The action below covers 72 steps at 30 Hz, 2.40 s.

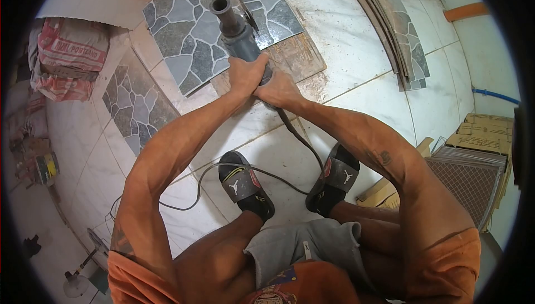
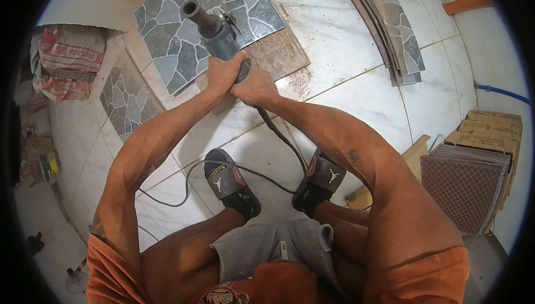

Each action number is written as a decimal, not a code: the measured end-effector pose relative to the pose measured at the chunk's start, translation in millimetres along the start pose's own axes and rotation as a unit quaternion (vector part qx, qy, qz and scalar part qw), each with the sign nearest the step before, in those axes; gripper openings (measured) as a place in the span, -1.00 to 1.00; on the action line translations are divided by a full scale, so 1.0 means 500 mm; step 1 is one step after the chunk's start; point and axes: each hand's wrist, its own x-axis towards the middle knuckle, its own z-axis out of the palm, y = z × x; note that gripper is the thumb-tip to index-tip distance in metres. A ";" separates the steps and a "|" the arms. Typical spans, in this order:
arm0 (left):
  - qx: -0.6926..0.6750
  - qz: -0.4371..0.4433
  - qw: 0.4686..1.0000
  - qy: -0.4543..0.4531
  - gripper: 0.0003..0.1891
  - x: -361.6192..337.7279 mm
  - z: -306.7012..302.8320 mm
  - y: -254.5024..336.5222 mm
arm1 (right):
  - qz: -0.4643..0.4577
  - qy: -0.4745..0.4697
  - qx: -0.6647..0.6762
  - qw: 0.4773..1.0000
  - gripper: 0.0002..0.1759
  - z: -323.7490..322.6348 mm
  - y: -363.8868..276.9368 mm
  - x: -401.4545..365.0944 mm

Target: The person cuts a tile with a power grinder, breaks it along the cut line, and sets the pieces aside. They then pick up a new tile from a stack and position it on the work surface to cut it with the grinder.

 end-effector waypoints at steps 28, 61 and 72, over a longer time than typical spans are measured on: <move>-0.041 0.174 0.981 -0.068 -0.49 -0.149 -0.365 0.186 | -0.153 -0.080 -0.085 0.981 -0.19 -0.251 -0.296 -0.157; 0.199 0.329 0.923 -0.014 -0.49 -0.089 -0.246 0.057 | -0.062 -0.090 0.014 0.994 -0.30 -0.113 -0.058 -0.113; 0.201 0.367 0.908 0.013 -0.47 -0.062 -0.240 0.074 | -0.064 -0.098 0.041 0.992 -0.35 -0.129 -0.070 -0.104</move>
